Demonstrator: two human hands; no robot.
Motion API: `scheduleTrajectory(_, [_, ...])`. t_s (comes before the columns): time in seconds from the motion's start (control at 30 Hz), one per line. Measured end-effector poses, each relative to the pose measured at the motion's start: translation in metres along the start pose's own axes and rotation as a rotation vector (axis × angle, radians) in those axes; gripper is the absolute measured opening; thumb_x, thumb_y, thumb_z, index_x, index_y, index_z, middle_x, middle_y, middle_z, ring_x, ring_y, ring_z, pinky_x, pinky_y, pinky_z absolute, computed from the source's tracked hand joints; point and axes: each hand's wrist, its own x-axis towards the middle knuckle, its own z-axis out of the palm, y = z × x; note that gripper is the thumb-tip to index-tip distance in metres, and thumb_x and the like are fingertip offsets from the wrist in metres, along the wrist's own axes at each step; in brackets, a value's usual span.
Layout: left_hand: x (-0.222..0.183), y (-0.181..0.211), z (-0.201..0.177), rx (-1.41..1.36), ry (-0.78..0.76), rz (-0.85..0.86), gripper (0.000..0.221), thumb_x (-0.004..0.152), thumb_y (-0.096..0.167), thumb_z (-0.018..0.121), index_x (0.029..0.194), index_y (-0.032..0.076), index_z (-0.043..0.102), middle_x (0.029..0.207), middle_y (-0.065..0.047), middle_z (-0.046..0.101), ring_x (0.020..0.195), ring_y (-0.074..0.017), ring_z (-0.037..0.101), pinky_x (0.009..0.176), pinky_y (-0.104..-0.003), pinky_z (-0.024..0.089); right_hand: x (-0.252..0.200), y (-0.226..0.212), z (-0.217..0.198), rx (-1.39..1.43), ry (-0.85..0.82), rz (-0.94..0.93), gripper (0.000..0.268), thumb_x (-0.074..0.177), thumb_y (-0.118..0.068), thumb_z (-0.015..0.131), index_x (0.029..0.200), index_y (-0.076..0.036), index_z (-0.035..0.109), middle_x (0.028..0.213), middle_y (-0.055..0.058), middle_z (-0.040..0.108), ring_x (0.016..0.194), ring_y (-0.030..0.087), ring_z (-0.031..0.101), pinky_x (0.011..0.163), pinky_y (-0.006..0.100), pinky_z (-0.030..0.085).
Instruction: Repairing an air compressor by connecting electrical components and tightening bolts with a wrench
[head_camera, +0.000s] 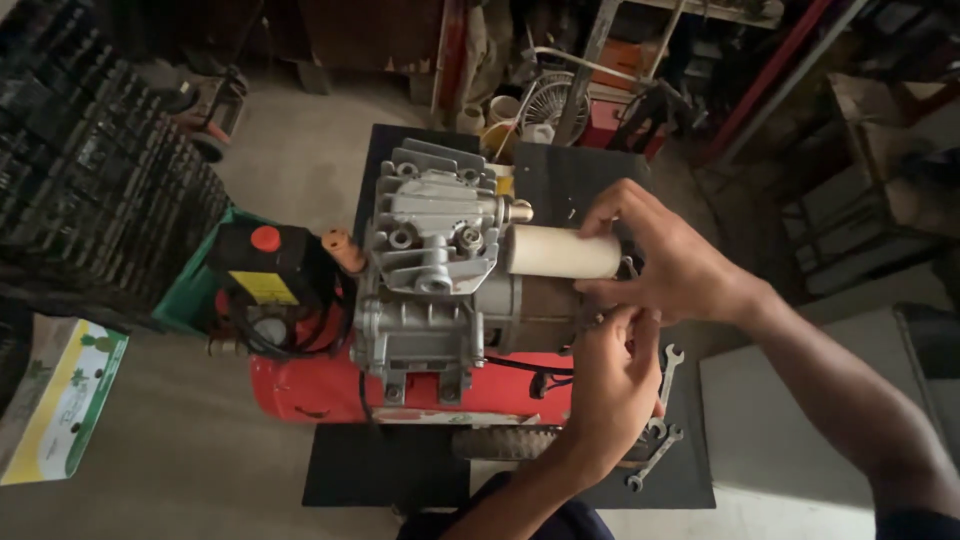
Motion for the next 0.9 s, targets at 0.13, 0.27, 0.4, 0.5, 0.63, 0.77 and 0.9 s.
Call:
scheduleTrajectory(0.13, [0.0, 0.002, -0.002, -0.058, -0.037, -0.003, 0.033, 0.109, 0.026, 0.045, 0.103, 0.003, 0.067, 0.05, -0.004, 0.047, 0.034, -0.0197, 0.056, 0.032, -0.029, 0.036, 0.013, -0.013, -0.016, 0.154, -0.206, 0.168, 0.095, 0.072, -0.06, 0.071, 0.149, -0.012, 0.044, 0.147, 0.01, 0.057, 0.128, 0.024, 0.06, 0.103, 0.043, 0.052])
scheduleTrajectory(0.27, [0.003, 0.0, 0.002, -0.068, -0.03, 0.029, 0.032, 0.108, 0.025, 0.045, 0.098, 0.002, 0.063, 0.083, -0.011, 0.075, 0.034, -0.021, 0.058, 0.03, -0.028, 0.036, 0.016, -0.013, -0.007, 0.033, -0.165, 0.027, 0.053, 0.096, -0.041, 0.059, 0.138, -0.008, 0.062, 0.107, 0.008, 0.073, 0.092, 0.024, 0.065, 0.081, 0.038, 0.048])
scheduleTrajectory(0.4, [0.007, -0.011, 0.011, -0.005, 0.025, 0.074, 0.026, 0.108, 0.016, 0.046, 0.087, 0.004, 0.056, 0.053, -0.008, 0.049, 0.033, -0.0235, 0.058, 0.03, -0.03, 0.037, 0.014, -0.01, 0.002, 0.014, -0.023, -0.001, 0.058, 0.076, -0.026, 0.09, 0.12, -0.01, 0.056, 0.116, 0.007, 0.06, 0.102, 0.021, 0.059, 0.081, 0.033, 0.05])
scheduleTrajectory(0.5, [0.008, -0.005, 0.015, 0.005, 0.037, 0.076, 0.025, 0.107, 0.017, 0.044, 0.088, 0.005, 0.055, 0.072, -0.009, 0.061, 0.032, -0.0235, 0.058, 0.028, -0.03, 0.037, 0.02, -0.013, -0.013, 0.079, -0.201, 0.11, 0.076, 0.078, -0.047, 0.076, 0.136, -0.009, 0.045, 0.136, 0.012, 0.053, 0.117, 0.026, 0.058, 0.09, 0.041, 0.052])
scheduleTrajectory(0.63, [0.007, 0.003, 0.015, -0.019, 0.006, 0.091, 0.035, 0.108, 0.024, 0.036, 0.092, 0.001, 0.057, 0.115, -0.009, 0.076, 0.031, -0.0222, 0.055, 0.029, -0.028, 0.037, 0.029, -0.025, -0.024, 0.097, -0.325, 0.193, 0.058, 0.089, -0.046, 0.062, 0.138, -0.013, 0.062, 0.123, 0.002, 0.076, 0.067, 0.013, 0.073, 0.053, 0.027, 0.054])
scheduleTrajectory(0.77, [0.009, -0.012, 0.024, 0.047, 0.024, 0.196, 0.024, 0.108, 0.021, 0.035, 0.101, 0.006, 0.053, 0.113, -0.011, 0.077, 0.029, -0.0226, 0.055, 0.033, -0.031, 0.041, 0.031, -0.018, -0.012, 0.116, -0.24, 0.206, 0.056, 0.079, -0.031, 0.085, 0.126, -0.017, 0.058, 0.114, 0.002, 0.066, 0.099, 0.016, 0.065, 0.077, 0.03, 0.053])
scheduleTrajectory(0.9, [0.009, -0.008, 0.026, -0.073, -0.015, 0.097, 0.028, 0.107, 0.023, 0.035, 0.097, 0.004, 0.052, 0.118, -0.012, 0.075, 0.03, -0.0234, 0.054, 0.027, -0.028, 0.037, 0.037, -0.017, -0.024, 0.138, -0.382, 0.309, 0.078, 0.071, -0.049, 0.077, 0.136, -0.019, 0.047, 0.127, 0.004, 0.06, 0.097, 0.018, 0.065, 0.071, 0.03, 0.055])
